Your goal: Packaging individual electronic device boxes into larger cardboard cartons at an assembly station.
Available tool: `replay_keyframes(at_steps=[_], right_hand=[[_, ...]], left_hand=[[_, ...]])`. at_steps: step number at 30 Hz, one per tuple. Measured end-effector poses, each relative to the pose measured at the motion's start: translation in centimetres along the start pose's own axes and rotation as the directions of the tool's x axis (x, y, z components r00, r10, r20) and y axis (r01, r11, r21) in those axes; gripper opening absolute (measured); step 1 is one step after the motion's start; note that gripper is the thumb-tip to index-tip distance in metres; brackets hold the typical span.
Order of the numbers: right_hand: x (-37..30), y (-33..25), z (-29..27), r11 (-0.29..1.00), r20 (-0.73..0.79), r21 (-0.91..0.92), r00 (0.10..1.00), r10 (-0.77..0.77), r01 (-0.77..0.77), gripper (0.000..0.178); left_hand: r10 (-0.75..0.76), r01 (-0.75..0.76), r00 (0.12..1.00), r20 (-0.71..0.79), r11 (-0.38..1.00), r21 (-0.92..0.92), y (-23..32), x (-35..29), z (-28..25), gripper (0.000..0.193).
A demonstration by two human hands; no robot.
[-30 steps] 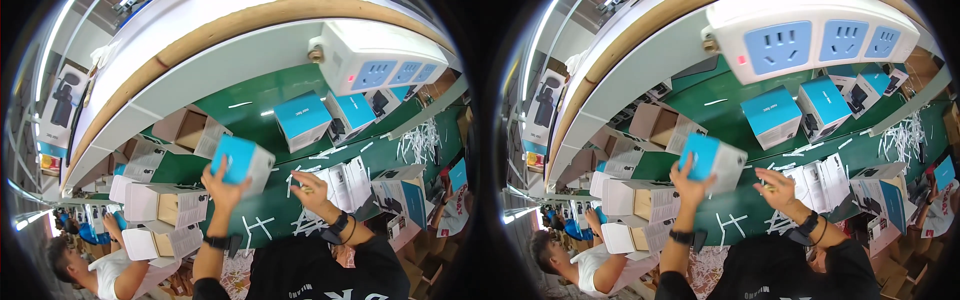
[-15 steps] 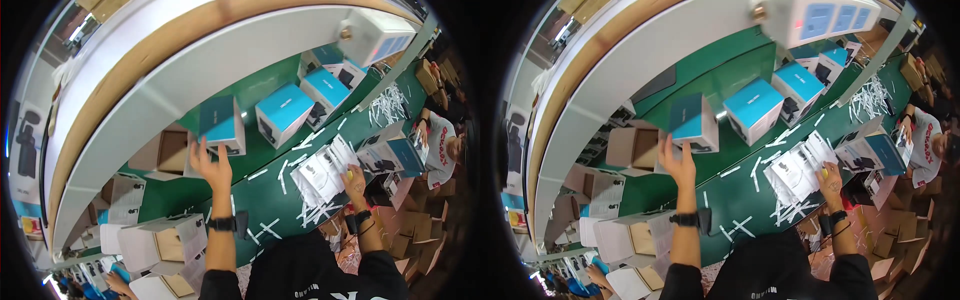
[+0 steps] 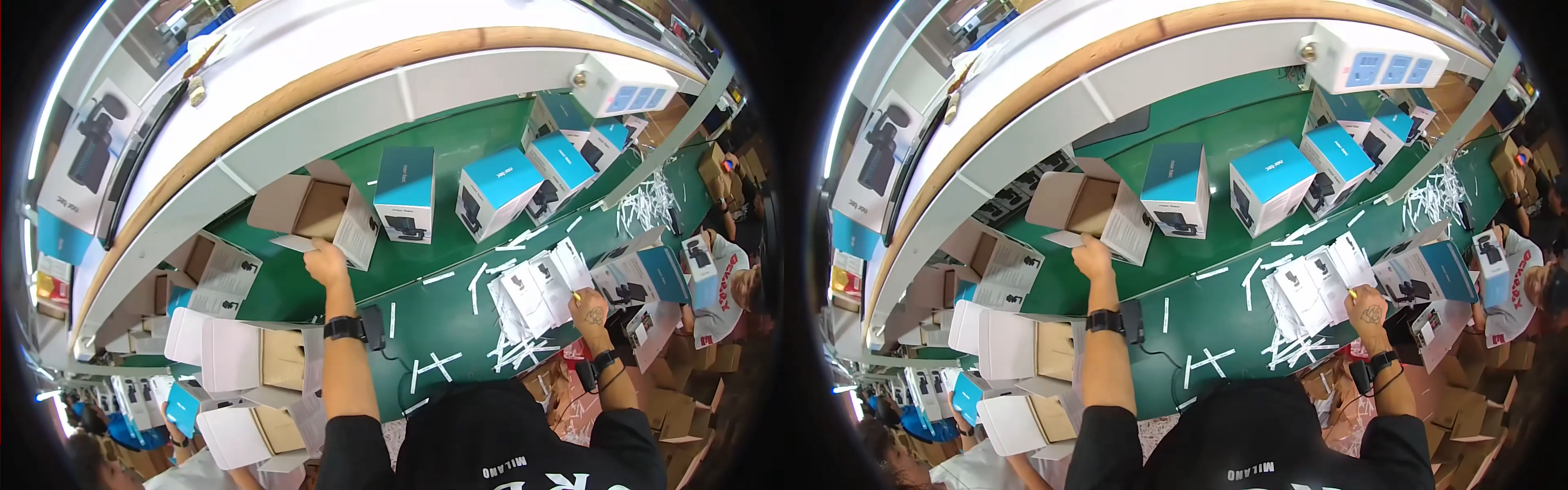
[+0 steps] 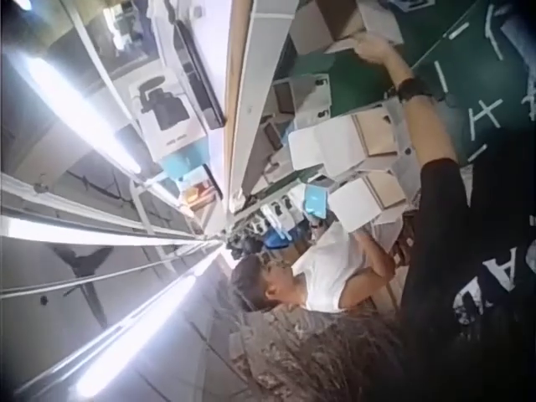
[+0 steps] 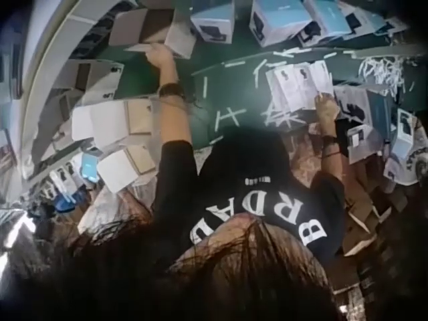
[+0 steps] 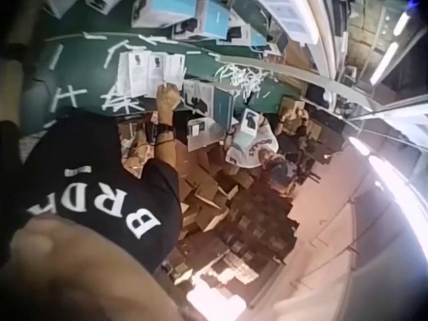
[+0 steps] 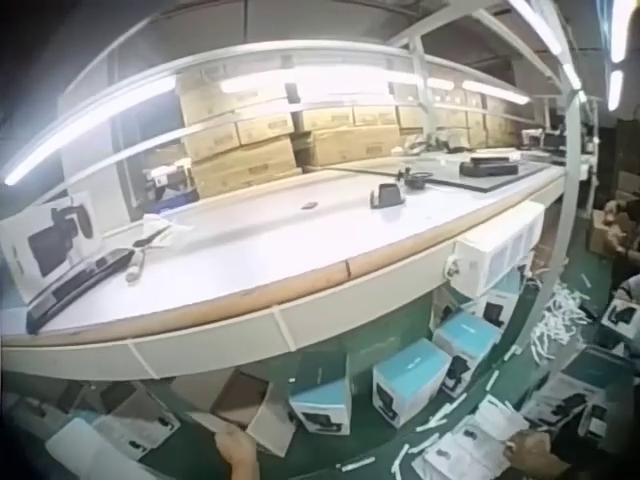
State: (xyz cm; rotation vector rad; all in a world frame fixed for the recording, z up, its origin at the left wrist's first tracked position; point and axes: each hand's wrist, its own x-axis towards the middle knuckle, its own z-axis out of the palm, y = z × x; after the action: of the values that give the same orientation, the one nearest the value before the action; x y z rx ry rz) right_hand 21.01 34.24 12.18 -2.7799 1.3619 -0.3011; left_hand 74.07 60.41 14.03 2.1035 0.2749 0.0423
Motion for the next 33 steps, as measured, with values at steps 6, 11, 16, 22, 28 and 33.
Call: replay_keyframes(at_steps=[6,11,16,22,28,33], right_hand=[[-0.4,-1.1,-6.5,0.902,-0.082,0.430,0.993,0.080,-0.037,0.011],[-1.6,-14.1,-14.7,0.589,-0.128,0.782,0.978,-0.167,0.203,0.031],[-1.8,-23.7,-15.0,0.531,-0.072,0.678,0.765,-0.640,0.508,0.045],[-2.4,-27.3,-15.9,0.626,0.246,0.583,0.622,-0.744,0.518,0.044],[2.8,-35.4,-16.5,0.522,0.531,0.597,0.187,-0.826,0.609,0.030],[0.4,-39.9,-14.0,0.602,0.230,0.395,0.560,-0.796,0.694,0.026]], left_hand=[[-0.021,0.079,0.993,0.113,0.842,-0.534,-5.0,-6.1,-5.7,0.038],[0.018,0.063,0.988,0.151,0.857,-0.512,-5.2,-18.8,-11.9,0.038],[0.038,0.152,0.903,0.428,0.903,-0.401,-7.6,-23.5,-15.3,0.037],[0.243,-0.064,0.765,0.596,0.950,-0.305,-8.4,-22.7,-19.4,0.027],[0.399,-0.259,0.664,0.632,0.916,-0.306,-8.3,-22.7,-22.3,0.020],[0.428,-0.236,0.645,0.633,0.900,-0.367,-8.0,-21.7,-23.7,0.017]])
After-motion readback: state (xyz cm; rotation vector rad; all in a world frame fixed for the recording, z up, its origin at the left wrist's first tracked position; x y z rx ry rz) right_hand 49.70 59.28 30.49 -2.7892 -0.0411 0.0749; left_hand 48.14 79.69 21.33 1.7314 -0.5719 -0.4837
